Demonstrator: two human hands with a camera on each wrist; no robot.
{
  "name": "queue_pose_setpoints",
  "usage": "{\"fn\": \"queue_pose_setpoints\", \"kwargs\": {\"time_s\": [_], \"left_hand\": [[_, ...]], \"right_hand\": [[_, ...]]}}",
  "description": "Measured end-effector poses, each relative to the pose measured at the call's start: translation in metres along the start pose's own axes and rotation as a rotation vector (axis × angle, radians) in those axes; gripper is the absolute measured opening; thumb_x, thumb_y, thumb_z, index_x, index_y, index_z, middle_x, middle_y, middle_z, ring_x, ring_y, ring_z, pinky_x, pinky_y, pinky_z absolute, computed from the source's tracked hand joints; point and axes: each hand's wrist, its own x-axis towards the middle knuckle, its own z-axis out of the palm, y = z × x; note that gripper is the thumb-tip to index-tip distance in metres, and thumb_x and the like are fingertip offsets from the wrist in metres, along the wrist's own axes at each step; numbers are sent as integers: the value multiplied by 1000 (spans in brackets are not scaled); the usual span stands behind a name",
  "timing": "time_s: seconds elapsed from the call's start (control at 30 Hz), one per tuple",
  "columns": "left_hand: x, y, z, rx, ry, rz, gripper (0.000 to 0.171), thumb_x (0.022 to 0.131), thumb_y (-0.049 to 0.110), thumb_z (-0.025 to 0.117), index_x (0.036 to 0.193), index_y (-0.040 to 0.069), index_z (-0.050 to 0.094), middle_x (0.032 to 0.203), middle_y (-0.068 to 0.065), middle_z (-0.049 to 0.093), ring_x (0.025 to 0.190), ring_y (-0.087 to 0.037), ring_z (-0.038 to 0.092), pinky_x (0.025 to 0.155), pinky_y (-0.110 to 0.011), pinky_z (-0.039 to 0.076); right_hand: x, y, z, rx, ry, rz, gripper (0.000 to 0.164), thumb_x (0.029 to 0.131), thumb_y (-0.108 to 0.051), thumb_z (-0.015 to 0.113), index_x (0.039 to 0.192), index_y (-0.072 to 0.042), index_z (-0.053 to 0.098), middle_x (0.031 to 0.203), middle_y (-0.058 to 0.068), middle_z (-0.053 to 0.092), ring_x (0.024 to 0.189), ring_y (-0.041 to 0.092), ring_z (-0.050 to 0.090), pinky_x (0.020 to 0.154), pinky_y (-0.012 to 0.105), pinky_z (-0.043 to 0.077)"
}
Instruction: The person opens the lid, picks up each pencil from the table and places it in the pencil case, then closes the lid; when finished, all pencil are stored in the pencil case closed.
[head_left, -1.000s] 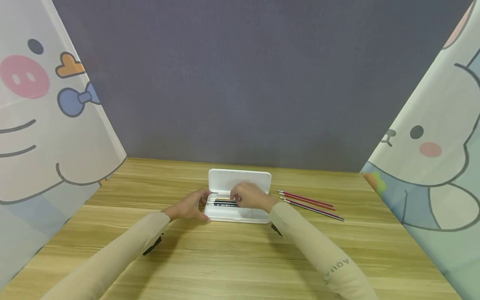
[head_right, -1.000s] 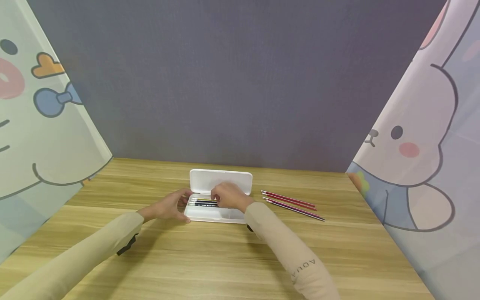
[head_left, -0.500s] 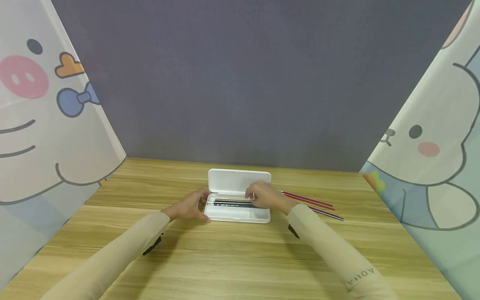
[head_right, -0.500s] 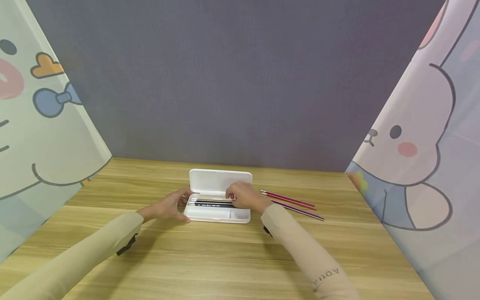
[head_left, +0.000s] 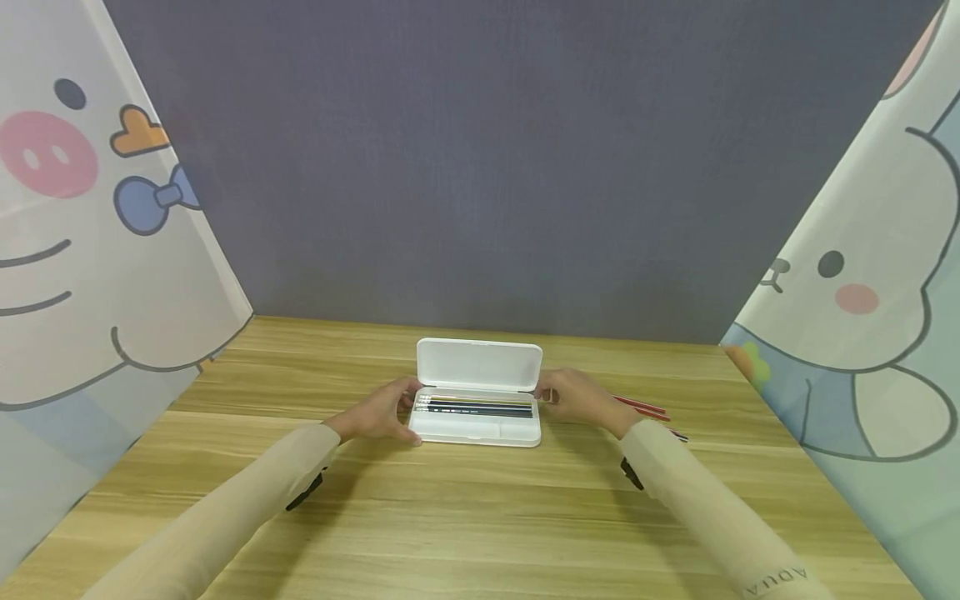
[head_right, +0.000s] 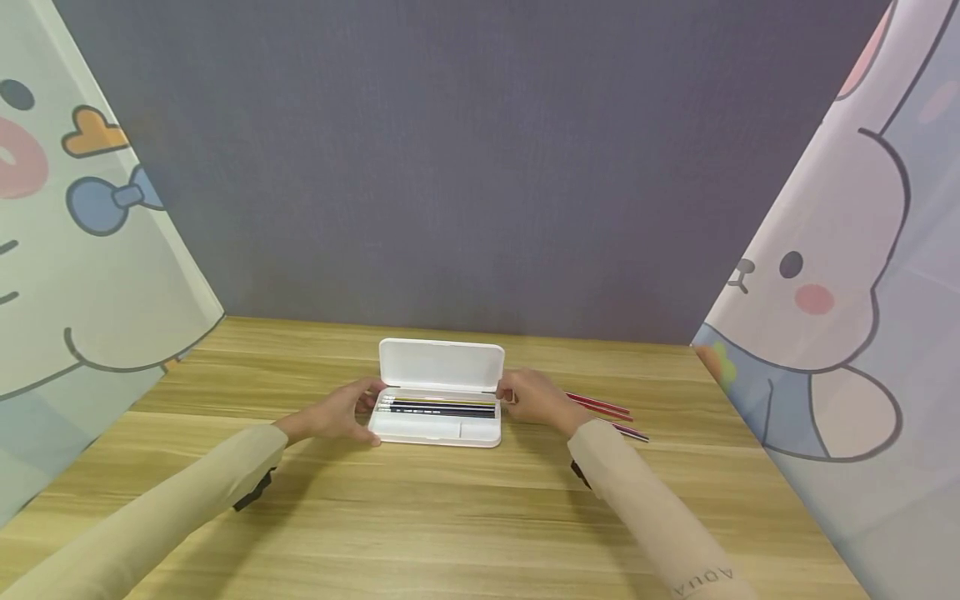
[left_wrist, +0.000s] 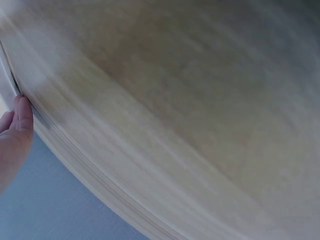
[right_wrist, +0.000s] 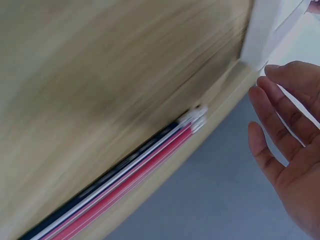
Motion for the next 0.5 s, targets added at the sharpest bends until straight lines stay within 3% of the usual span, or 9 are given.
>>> {"fn": "queue_pose_setpoints", "kwargs": {"time_s": [0.5], "left_hand": [[1,-2,0,-6,-4,5,78,58,11,84,121,-8,41,113,-22,52,99,-32,57,91,-43,49]], "right_hand": [[-39,28,-6,16,11,140,7,73,-5,70,80,-6,67,69,0,62,62,9,52,54,19,41]]}}
